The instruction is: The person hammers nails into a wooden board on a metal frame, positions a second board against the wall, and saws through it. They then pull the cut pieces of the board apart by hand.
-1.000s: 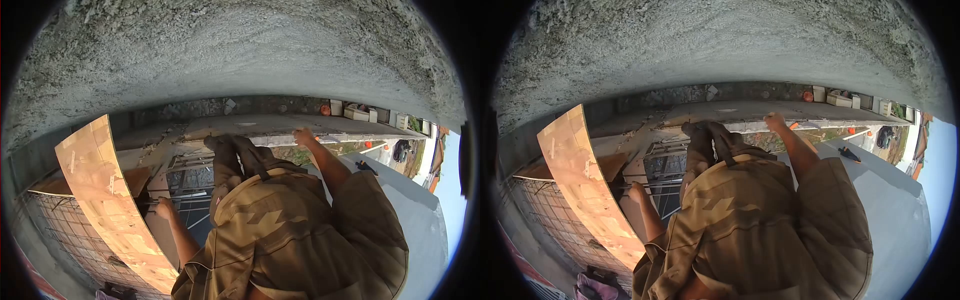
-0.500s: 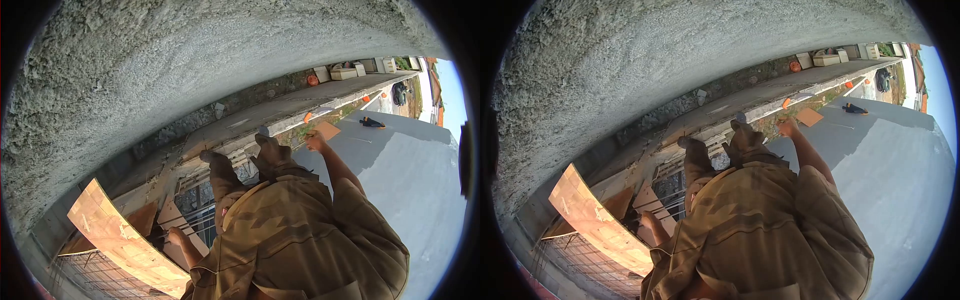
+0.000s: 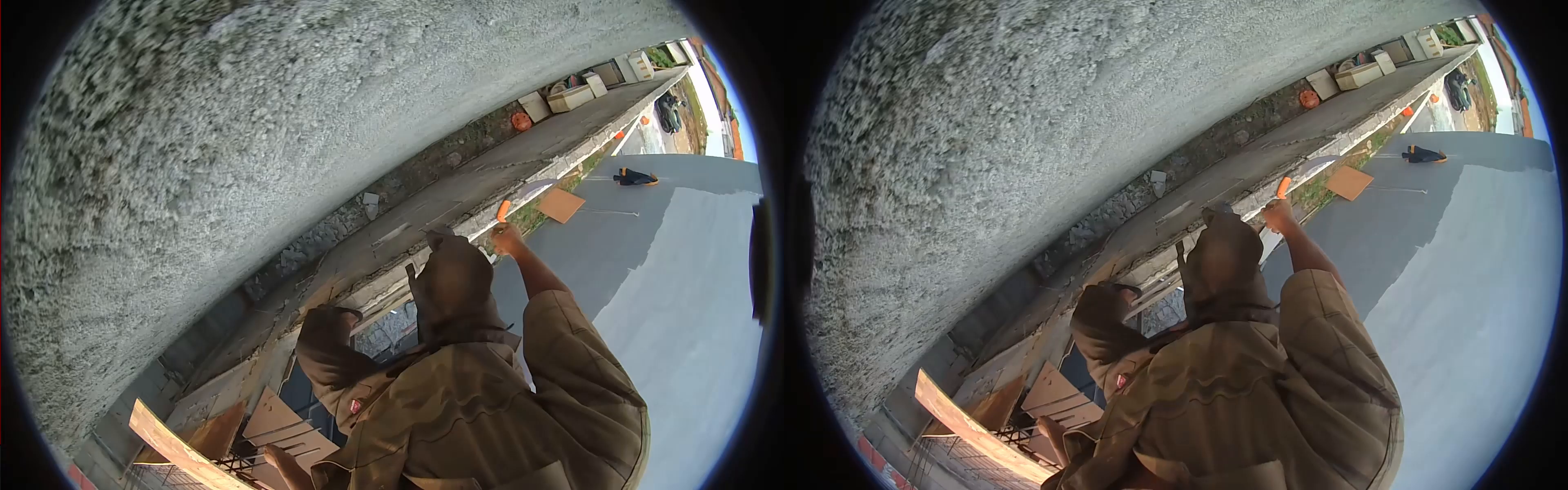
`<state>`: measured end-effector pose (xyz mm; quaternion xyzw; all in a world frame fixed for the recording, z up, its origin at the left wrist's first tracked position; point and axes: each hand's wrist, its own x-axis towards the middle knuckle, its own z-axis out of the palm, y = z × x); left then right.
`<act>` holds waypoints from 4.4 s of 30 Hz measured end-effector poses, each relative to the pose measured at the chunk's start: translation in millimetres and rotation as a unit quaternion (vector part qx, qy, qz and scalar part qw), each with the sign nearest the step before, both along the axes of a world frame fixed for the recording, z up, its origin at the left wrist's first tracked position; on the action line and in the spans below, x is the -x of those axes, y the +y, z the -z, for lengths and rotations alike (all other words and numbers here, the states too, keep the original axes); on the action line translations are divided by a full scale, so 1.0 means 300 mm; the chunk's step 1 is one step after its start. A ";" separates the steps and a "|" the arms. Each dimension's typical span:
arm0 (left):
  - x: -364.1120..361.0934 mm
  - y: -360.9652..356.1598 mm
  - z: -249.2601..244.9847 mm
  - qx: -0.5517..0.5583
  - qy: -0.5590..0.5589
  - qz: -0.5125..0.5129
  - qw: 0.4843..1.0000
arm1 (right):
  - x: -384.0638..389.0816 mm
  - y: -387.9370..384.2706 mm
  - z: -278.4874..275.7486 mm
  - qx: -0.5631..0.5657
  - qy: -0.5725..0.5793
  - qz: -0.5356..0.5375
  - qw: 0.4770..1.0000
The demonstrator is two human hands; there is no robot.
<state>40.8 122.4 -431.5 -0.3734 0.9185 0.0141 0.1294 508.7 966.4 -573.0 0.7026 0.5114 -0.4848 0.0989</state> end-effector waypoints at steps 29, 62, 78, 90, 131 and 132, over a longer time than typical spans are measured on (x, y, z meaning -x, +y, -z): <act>-0.098 0.374 -0.244 -0.049 0.154 -0.146 0.976 | -0.725 0.438 1.464 -0.100 0.031 0.258 0.960; -0.160 0.629 -0.234 -0.132 0.125 -0.163 0.970 | 1.306 -0.819 -1.242 0.141 0.249 -0.504 0.815; -0.152 0.581 -0.514 -0.250 -0.005 -0.104 0.963 | 1.831 -1.385 -1.376 0.045 0.491 -0.648 0.580; 0.468 -0.184 -0.619 -0.171 0.357 -0.028 0.918 | 2.205 -2.145 -1.293 0.021 0.549 -0.703 0.452; 0.847 -0.420 -0.533 -0.053 0.120 -0.116 0.984 | 2.215 -2.272 -1.426 -0.034 0.421 -0.786 0.450; 0.857 -0.429 -0.535 -0.053 0.120 -0.124 0.984 | 2.232 -2.300 -1.422 -0.026 0.431 -0.789 0.437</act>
